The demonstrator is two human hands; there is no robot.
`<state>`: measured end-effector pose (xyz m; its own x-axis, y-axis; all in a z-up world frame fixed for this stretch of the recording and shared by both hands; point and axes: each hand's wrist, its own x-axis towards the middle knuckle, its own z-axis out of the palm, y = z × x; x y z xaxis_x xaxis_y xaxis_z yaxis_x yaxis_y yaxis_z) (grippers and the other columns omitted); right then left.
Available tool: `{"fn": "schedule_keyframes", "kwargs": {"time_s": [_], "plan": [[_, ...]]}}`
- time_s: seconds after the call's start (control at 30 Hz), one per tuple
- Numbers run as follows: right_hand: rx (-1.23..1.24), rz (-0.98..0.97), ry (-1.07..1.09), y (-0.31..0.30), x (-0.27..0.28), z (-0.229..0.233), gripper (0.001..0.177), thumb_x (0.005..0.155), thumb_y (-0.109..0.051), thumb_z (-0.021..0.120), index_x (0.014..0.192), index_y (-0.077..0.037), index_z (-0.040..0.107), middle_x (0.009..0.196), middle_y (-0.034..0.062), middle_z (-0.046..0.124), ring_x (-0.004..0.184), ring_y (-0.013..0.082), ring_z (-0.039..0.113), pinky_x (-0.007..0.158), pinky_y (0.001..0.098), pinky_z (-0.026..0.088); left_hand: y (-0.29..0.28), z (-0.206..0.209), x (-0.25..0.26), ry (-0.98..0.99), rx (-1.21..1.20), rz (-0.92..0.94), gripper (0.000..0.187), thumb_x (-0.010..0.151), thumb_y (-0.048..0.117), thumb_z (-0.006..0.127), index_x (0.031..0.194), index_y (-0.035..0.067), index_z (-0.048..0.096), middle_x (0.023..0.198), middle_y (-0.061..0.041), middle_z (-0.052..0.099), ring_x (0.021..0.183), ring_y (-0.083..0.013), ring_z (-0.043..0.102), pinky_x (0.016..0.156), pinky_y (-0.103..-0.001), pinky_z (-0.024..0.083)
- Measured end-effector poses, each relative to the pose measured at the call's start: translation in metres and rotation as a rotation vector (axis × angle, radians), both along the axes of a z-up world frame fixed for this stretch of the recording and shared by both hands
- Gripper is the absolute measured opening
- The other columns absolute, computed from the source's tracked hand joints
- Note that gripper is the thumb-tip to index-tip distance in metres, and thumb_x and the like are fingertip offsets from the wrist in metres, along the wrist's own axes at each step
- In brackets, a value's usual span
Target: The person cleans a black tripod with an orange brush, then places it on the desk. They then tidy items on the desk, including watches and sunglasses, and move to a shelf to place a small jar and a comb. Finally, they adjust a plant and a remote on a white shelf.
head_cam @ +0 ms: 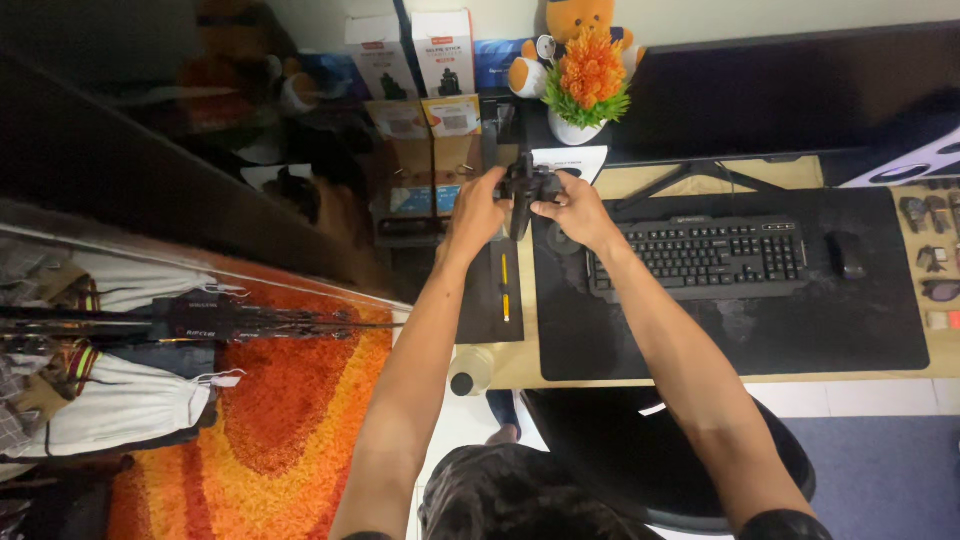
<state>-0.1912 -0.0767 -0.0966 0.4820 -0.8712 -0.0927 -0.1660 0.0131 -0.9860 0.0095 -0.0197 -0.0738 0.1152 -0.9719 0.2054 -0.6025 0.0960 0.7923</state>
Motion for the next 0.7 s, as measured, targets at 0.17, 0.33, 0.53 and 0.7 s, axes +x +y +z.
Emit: {"fn": "schedule_keyframes", "kwargs": {"time_s": [0.17, 0.33, 0.53, 0.7], "plan": [[-0.040, 0.006, 0.031, 0.001, 0.001, 0.002, 0.037, 0.088, 0.003, 0.076, 0.124, 0.000, 0.064, 0.112, 0.0035, 0.075, 0.103, 0.0123, 0.067, 0.095, 0.0288, 0.053, 0.002, 0.005, -0.001, 0.033, 0.040, 0.010, 0.054, 0.076, 0.001, 0.080, 0.127, -0.002, 0.063, 0.118, -0.028, 0.069, 0.114, -0.0446, 0.065, 0.095, -0.046, 0.052], [0.013, 0.004, -0.032, 0.000, 0.004, -0.004, 0.043, 0.086, 0.003, 0.075, 0.127, 0.000, 0.063, 0.114, 0.0029, 0.073, 0.106, 0.0114, 0.067, 0.095, 0.0286, 0.053, 0.001, 0.006, -0.001, 0.043, 0.083, 0.021, 0.052, 0.078, 0.000, 0.079, 0.127, -0.001, 0.064, 0.118, -0.028, 0.069, 0.114, -0.0448, 0.065, 0.094, -0.046, 0.052], [0.011, 0.013, -0.015, -0.001, 0.008, -0.013, 0.044, 0.087, 0.005, 0.075, 0.129, 0.000, 0.062, 0.114, 0.0034, 0.073, 0.104, 0.0113, 0.067, 0.095, 0.0287, 0.053, 0.002, -0.003, 0.004, 0.004, 0.039, 0.034, 0.053, 0.076, 0.001, 0.080, 0.127, -0.001, 0.064, 0.116, -0.029, 0.069, 0.113, -0.0465, 0.064, 0.094, -0.048, 0.051], [0.017, 0.042, -0.055, 0.000, 0.011, -0.014, 0.044, 0.088, 0.005, 0.073, 0.130, 0.001, 0.062, 0.113, 0.0034, 0.074, 0.104, 0.0108, 0.067, 0.093, 0.0284, 0.055, 0.000, -0.011, 0.007, -0.048, 0.090, 0.050, 0.053, 0.078, 0.003, 0.080, 0.128, 0.000, 0.064, 0.115, -0.027, 0.070, 0.113, -0.0467, 0.063, 0.095, -0.050, 0.050]]}}
